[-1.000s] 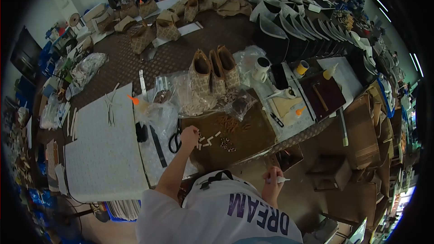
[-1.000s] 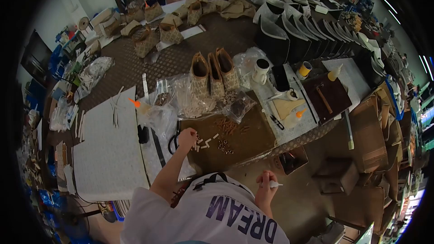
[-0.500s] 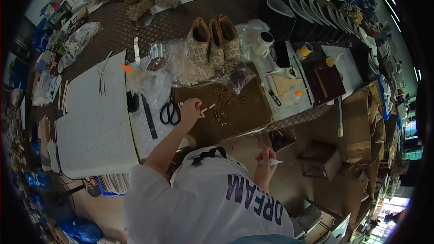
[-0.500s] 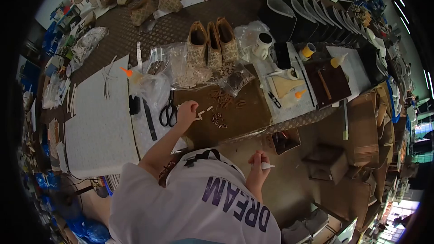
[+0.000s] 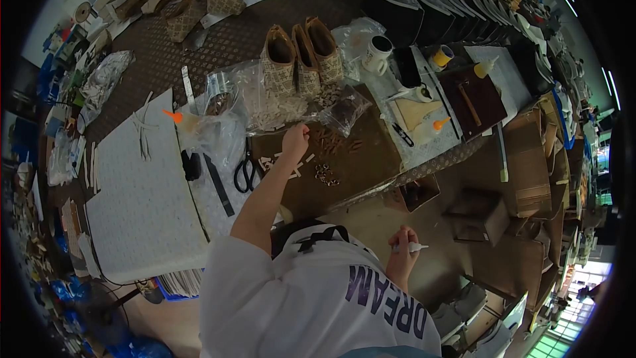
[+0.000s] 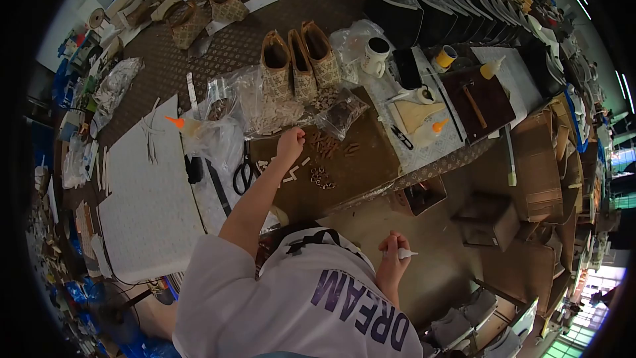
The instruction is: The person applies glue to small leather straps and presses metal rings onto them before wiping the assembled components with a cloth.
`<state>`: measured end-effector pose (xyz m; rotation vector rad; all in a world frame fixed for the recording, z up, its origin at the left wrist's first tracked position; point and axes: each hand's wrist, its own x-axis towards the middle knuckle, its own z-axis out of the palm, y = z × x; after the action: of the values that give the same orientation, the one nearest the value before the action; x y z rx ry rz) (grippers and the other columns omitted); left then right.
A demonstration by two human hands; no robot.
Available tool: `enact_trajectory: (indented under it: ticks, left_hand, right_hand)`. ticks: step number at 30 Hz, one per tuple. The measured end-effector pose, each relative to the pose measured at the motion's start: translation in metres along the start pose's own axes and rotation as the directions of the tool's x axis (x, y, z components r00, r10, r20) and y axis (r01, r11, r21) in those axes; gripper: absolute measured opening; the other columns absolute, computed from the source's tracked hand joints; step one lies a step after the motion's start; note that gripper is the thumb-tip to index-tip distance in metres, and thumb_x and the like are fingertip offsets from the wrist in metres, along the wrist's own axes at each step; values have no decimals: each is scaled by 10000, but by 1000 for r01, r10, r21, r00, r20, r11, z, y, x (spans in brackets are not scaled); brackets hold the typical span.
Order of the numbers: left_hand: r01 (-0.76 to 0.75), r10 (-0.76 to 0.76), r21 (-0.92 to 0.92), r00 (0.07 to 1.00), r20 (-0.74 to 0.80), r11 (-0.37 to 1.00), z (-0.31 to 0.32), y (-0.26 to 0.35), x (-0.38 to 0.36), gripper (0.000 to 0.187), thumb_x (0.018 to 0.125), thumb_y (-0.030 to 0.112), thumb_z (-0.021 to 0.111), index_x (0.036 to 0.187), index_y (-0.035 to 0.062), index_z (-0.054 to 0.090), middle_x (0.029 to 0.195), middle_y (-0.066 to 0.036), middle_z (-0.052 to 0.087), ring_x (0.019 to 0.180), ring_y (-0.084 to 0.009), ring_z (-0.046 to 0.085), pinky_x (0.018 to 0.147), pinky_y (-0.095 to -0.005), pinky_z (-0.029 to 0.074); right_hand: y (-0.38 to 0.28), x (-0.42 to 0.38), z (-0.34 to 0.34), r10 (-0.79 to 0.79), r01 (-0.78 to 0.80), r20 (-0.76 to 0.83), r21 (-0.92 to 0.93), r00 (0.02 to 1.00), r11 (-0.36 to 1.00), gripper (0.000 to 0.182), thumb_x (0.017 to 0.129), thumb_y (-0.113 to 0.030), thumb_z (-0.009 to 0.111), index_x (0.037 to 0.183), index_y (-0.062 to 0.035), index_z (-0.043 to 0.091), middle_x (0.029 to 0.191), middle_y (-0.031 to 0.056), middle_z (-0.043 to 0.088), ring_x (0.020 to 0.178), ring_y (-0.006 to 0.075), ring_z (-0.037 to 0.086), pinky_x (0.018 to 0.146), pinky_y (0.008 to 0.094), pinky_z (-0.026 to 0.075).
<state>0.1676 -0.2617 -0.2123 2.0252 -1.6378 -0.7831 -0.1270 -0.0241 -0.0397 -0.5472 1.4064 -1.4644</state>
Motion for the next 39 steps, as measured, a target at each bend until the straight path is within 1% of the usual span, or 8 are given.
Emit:
enact_trajectory:
  ticks: [7, 11, 15, 21, 25, 26, 33, 39]
  left_hand:
    - [-19, 21, -62, 999, 28, 998, -21, 5, -17, 145, 775, 97, 661, 904, 34, 644, 866, -98, 653, 763, -217, 637, 683, -319, 527]
    - [-295, 324, -512, 946, -34, 807, -27, 92, -105, 112, 757, 27, 655, 867, 32, 636, 844, -94, 601, 723, -227, 614, 637, -277, 510]
    - [-651, 773, -520, 633, 28, 552, -31, 162, -189, 225, 749, 10, 657, 959, 63, 599, 903, -89, 555, 783, -239, 598, 621, -314, 495]
    - [-702, 844, -567, 536, -21, 431, -20, 162, -208, 244, 739, 56, 692, 956, 69, 580, 917, -62, 561, 751, -260, 592, 626, -342, 494]
    - [-445, 481, -330, 876, 33, 833, -32, 96, -162, 127, 803, 139, 654, 899, 68, 612, 852, -90, 604, 749, -265, 598, 629, -340, 490]
    - [-396, 383, -165, 918, -107, 903, -24, 61, -146, 109, 820, 160, 633, 865, 61, 620, 801, -103, 596, 744, -274, 598, 633, -349, 485]
    - [45, -49, -22, 981, -187, 999, -35, -38, -109, 200, 746, 157, 706, 862, 27, 608, 767, -129, 584, 763, -281, 595, 658, -375, 482]
    - [15, -15, -2, 972, -233, 1000, -14, -60, -96, 167, 745, 126, 697, 851, 10, 641, 786, -138, 651, 732, -289, 626, 673, -365, 499]
  right_hand:
    - [2, -3, -3, -2, 4, -44, 40, 999, 999, 133, 901, -104, 548, 993, -8, 551, 713, 14, 515, 651, 85, 468, 592, 217, 340]
    - [1, -3, 2, 25, -25, 6, -17, 1000, 1000, 159, 907, -112, 540, 1022, -3, 537, 780, 28, 541, 671, 90, 483, 627, 219, 370]
    - [8, 0, 10, 54, -53, 101, -16, 993, 998, 199, 911, -104, 531, 1071, 14, 520, 859, 45, 561, 711, 103, 515, 672, 231, 419]
    - [9, -2, 3, 82, -81, 50, -27, 995, 996, 148, 896, -58, 545, 1006, 39, 571, 843, 65, 585, 735, 115, 533, 665, 234, 435]
    - [8, -4, 1, 36, -36, 16, 37, 999, 999, 142, 885, -43, 555, 988, 45, 594, 811, 70, 588, 721, 123, 534, 658, 237, 432]
    - [7, -5, 1, 21, -21, 7, 49, 1000, 999, 144, 882, -40, 557, 990, 46, 597, 805, 71, 589, 716, 126, 535, 656, 238, 432]
    - [5, -9, 0, 48, -51, 49, 54, 998, 997, 133, 873, -21, 552, 994, 31, 568, 814, 64, 576, 709, 129, 539, 648, 238, 435]
    - [1, -8, -2, 92, -93, 47, 24, 995, 995, 121, 860, -4, 563, 979, 18, 566, 841, 55, 577, 714, 124, 545, 666, 254, 459]
